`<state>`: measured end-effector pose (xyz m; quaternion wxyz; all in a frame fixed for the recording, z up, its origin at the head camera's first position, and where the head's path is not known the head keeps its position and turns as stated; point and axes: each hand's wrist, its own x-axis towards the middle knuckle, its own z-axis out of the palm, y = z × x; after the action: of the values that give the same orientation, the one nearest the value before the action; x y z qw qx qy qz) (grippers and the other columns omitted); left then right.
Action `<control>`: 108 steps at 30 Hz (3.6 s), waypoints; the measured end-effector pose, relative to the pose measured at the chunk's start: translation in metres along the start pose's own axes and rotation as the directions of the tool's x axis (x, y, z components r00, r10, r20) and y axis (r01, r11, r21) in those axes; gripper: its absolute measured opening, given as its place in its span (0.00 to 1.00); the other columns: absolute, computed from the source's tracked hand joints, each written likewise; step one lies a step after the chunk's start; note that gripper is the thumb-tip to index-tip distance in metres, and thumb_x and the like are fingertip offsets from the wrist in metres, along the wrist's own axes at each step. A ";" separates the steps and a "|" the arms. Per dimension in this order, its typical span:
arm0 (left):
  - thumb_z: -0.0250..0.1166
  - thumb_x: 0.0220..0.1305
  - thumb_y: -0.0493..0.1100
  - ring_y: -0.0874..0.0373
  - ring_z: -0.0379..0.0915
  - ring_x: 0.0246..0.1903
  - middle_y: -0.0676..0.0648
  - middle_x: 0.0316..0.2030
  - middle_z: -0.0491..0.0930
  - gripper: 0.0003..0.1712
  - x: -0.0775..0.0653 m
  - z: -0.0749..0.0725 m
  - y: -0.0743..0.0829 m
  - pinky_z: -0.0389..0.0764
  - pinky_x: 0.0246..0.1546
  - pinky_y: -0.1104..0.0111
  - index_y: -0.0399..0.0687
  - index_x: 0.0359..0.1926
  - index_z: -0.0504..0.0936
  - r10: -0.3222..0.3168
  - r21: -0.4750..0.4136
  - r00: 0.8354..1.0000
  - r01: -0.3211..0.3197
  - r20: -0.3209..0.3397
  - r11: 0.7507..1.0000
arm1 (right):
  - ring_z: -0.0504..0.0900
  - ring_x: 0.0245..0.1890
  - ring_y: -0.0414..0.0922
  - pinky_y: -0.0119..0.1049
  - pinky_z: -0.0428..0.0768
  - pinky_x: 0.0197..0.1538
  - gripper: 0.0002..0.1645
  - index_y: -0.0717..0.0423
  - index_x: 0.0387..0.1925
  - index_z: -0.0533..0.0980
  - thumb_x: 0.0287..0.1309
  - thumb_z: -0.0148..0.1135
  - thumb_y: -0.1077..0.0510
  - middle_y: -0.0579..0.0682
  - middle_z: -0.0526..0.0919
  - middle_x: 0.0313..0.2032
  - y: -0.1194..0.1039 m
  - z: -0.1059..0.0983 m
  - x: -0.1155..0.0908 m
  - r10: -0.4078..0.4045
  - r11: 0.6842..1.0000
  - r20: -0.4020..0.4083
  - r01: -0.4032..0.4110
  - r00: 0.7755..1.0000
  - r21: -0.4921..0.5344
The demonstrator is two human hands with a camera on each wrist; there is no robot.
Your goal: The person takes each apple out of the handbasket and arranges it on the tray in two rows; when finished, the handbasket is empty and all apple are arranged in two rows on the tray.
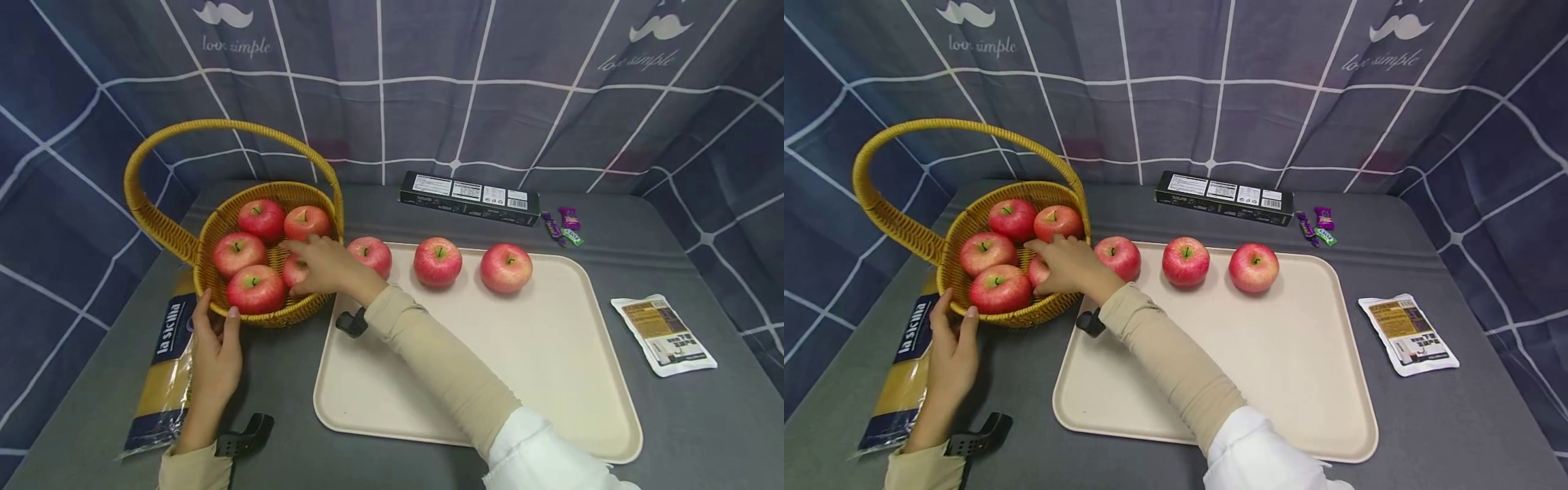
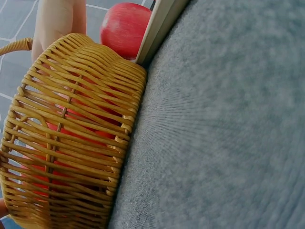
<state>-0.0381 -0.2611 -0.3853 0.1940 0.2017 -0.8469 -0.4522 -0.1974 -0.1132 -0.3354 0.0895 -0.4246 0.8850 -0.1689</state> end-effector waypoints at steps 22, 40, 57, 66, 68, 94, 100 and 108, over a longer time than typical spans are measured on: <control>0.45 0.69 0.47 0.42 0.57 0.62 0.38 0.66 0.53 0.33 -0.001 0.002 0.001 0.62 0.58 0.47 0.52 0.70 0.44 0.024 -0.026 1.000 -0.024 0.014 0.999 | 0.69 0.50 0.39 0.39 0.76 0.46 0.29 0.37 0.48 0.76 0.38 0.72 0.49 0.41 0.69 0.51 0.108 -0.077 -0.141 0.110 0.916 -0.368 0.050 0.923 0.399; 0.45 0.68 0.48 0.44 0.60 0.60 0.40 0.65 0.55 0.32 0.000 0.000 -0.001 0.64 0.57 0.48 0.52 0.69 0.46 0.008 0.008 1.000 -0.008 -0.006 1.000 | 0.61 0.41 0.26 0.16 0.63 0.36 0.31 0.52 0.55 0.71 0.47 0.66 0.57 0.28 0.63 0.41 0.234 -0.076 -0.306 0.534 0.839 -0.466 -0.375 0.705 0.394; 0.45 0.69 0.49 0.43 0.58 0.61 0.41 0.66 0.53 0.32 -0.002 0.001 -0.001 0.62 0.57 0.45 0.52 0.69 0.45 -0.009 -0.004 1.000 0.009 0.009 1.000 | 0.64 0.50 0.48 0.28 0.64 0.41 0.36 0.54 0.59 0.67 0.47 0.67 0.50 0.61 0.64 0.55 0.243 -0.064 -0.307 0.594 0.800 -0.366 -0.479 0.717 0.361; 0.45 0.68 0.50 0.43 0.57 0.62 0.41 0.66 0.53 0.32 -0.001 0.000 -0.001 0.62 0.57 0.45 0.52 0.69 0.45 -0.006 -0.009 1.000 0.006 0.011 1.000 | 0.57 0.58 0.69 0.70 0.59 0.50 0.37 0.62 0.60 0.63 0.48 0.64 0.56 0.71 0.56 0.60 0.238 -0.062 -0.307 0.459 0.881 -0.333 -0.372 0.824 0.294; 0.45 0.68 0.50 0.43 0.57 0.62 0.41 0.66 0.53 0.32 -0.001 0.000 -0.001 0.62 0.57 0.45 0.53 0.69 0.45 -0.007 -0.009 1.000 0.007 0.008 1.000 | 0.53 0.60 0.70 0.72 0.55 0.52 0.36 0.62 0.59 0.64 0.48 0.64 0.57 0.71 0.55 0.61 0.229 -0.066 -0.308 0.442 0.893 -0.368 -0.362 0.818 0.266; 0.45 0.69 0.49 0.42 0.57 0.61 0.41 0.66 0.53 0.32 -0.001 -0.001 0.001 0.62 0.57 0.44 0.51 0.69 0.45 0.002 -0.006 1.000 -0.002 0.003 1.000 | 0.59 0.57 0.23 0.10 0.59 0.49 0.33 0.46 0.52 0.74 0.38 0.73 0.60 0.45 0.72 0.55 0.169 -0.013 -0.317 0.378 0.881 -0.350 -0.217 0.857 0.420; 0.45 0.69 0.49 0.41 0.58 0.61 0.41 0.66 0.53 0.32 -0.002 0.001 -0.001 0.63 0.56 0.44 0.52 0.69 0.45 -0.002 -0.001 1.000 0.002 0.002 1.000 | 0.65 0.51 0.27 0.14 0.63 0.48 0.29 0.46 0.49 0.75 0.41 0.72 0.55 0.48 0.74 0.52 0.171 -0.024 -0.277 0.354 0.910 -0.405 -0.209 0.843 0.359; 0.45 0.69 0.49 0.43 0.58 0.61 0.41 0.66 0.53 0.32 -0.001 0.002 -0.001 0.63 0.56 0.45 0.53 0.70 0.44 -0.001 0.002 1.000 0.001 0.005 1.000 | 0.66 0.55 0.47 0.45 0.66 0.55 0.33 0.49 0.53 0.73 0.44 0.68 0.44 0.51 0.70 0.54 0.192 -0.030 -0.227 0.464 0.854 -0.351 -0.306 0.813 0.420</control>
<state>-0.0382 -0.2595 -0.3877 0.1914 0.2014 -0.8477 -0.4519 -0.2033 0.1827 -0.3764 -0.0073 -0.1617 0.9063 -0.3904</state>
